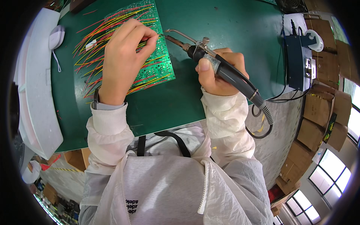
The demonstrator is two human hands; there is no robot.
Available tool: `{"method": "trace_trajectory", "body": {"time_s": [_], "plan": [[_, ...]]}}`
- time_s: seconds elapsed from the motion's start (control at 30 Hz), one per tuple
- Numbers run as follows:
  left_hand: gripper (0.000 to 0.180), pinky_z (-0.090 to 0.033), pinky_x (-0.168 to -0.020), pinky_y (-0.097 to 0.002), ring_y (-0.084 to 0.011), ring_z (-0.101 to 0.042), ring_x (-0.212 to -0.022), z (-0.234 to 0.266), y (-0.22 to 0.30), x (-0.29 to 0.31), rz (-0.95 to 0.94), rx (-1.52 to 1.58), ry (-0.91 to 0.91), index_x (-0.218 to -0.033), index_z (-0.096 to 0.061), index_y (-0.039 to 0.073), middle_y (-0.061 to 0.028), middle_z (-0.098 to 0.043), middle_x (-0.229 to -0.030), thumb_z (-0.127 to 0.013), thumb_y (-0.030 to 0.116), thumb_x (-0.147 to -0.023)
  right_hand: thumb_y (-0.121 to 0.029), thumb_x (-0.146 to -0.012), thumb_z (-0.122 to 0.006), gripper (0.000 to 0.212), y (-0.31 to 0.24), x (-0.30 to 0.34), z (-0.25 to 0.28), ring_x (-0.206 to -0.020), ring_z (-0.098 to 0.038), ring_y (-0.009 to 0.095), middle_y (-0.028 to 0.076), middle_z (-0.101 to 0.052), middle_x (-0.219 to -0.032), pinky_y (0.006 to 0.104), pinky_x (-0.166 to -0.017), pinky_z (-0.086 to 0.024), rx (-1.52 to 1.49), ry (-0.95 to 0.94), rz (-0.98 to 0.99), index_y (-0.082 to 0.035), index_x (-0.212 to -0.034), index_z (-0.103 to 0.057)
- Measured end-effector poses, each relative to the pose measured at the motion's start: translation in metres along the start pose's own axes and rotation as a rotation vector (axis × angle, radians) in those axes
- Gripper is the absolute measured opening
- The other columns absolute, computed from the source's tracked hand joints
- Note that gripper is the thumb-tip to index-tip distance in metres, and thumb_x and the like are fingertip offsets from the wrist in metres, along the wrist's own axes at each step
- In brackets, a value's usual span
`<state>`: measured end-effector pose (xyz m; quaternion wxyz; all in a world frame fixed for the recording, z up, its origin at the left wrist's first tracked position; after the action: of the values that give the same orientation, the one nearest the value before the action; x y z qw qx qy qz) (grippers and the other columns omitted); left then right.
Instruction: The person takes wires from a container by hand and solders them onto a circuit board using a soldering iron.
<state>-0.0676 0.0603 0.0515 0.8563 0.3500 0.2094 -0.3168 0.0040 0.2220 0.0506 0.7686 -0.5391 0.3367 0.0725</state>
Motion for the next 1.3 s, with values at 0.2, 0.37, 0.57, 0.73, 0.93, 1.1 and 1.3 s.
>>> {"method": "trace_trajectory", "body": {"time_s": [0.2, 0.37, 0.57, 0.73, 0.93, 1.1, 1.3], "plan": [[0.011, -0.044, -0.054, -0.0277, -0.0192, -0.053, -0.061, -0.001, -0.005, 0.002, 0.036, 0.022, 0.005, -0.071, -0.052, 0.0, -0.0066, -0.05, -0.067, -0.062, -0.002, -0.066, -0.021, -0.077, -0.062, 0.031, -0.003, -0.002, 0.0, -0.04, -0.05, 0.014, 0.013, -0.053, -0.052, 0.0238, -0.04, -0.042, -0.035, 0.049, -0.029, -0.001, -0.074, -0.039], [0.011, -0.044, -0.054, -0.027, -0.0189, -0.054, -0.061, -0.002, -0.006, 0.001, 0.055, 0.041, 0.002, -0.072, -0.052, 0.0, -0.0069, -0.051, -0.068, -0.061, -0.002, -0.066, -0.02, -0.077, -0.062, 0.03, -0.003, -0.003, -0.002, -0.04, -0.05, 0.014, 0.013, -0.053, -0.052, 0.0237, -0.04, -0.042, -0.006, 0.014, 0.015, -0.001, -0.074, -0.039], [0.013, -0.044, -0.057, -0.0324, -0.0233, -0.051, -0.063, -0.002, -0.007, 0.001, 0.06, 0.049, 0.032, -0.065, -0.049, 0.001, -0.008, -0.047, -0.067, -0.062, 0.0, -0.062, -0.018, -0.074, -0.065, 0.032, 0.0, -0.002, -0.001, -0.044, -0.052, 0.012, 0.01, -0.054, -0.052, 0.0233, -0.045, -0.044, -0.042, 0.015, -0.02, 0.0, -0.075, -0.038], [0.013, -0.044, -0.058, -0.033, -0.0237, -0.051, -0.063, -0.002, -0.007, 0.002, 0.062, 0.06, 0.028, -0.064, -0.049, 0.0, -0.0083, -0.047, -0.067, -0.062, 0.0, -0.063, -0.017, -0.074, -0.065, 0.031, 0.003, -0.002, 0.001, -0.044, -0.051, 0.012, 0.009, -0.054, -0.051, 0.0232, -0.046, -0.044, -0.059, 0.017, -0.077, -0.001, -0.075, -0.038], [0.013, -0.043, -0.058, -0.0332, -0.0239, -0.051, -0.064, -0.002, -0.006, 0.002, 0.066, 0.065, 0.035, -0.063, -0.049, 0.0, -0.0086, -0.047, -0.067, -0.061, 0.0, -0.062, -0.017, -0.075, -0.064, 0.031, 0.0, -0.003, -0.002, -0.044, -0.051, 0.012, 0.008, -0.053, -0.05, 0.0229, -0.046, -0.043, -0.032, -0.006, -0.04, -0.001, -0.076, -0.038], [0.012, -0.043, -0.058, -0.0332, -0.024, -0.051, -0.064, -0.002, -0.007, 0.001, 0.068, 0.06, 0.032, -0.063, -0.049, 0.001, -0.0086, -0.048, -0.067, -0.061, 0.0, -0.062, -0.019, -0.075, -0.064, 0.031, 0.002, -0.003, -0.001, -0.044, -0.051, 0.011, 0.007, -0.053, -0.05, 0.0227, -0.045, -0.043, -0.011, 0.007, -0.018, -0.001, -0.076, -0.038], [0.011, -0.043, -0.053, -0.0275, -0.0187, -0.053, -0.061, -0.001, -0.005, 0.0, 0.06, 0.027, 0.007, -0.07, -0.052, 0.0, -0.0067, -0.051, -0.067, -0.062, -0.003, -0.065, -0.022, -0.075, -0.065, 0.034, 0.002, -0.002, 0.001, -0.043, -0.05, 0.011, 0.008, -0.053, -0.052, 0.0216, -0.042, -0.041, -0.067, 0.049, -0.073, -0.001, -0.077, -0.038]]}}
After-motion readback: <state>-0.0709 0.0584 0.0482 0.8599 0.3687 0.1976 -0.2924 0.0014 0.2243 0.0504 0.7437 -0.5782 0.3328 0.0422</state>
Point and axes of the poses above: each hand's wrist, its own x-axis away from the middle knuckle, its own z-axis out of the back of the hand, y = z × x, the point moved 9 cm from there along -x, towards the middle knuckle
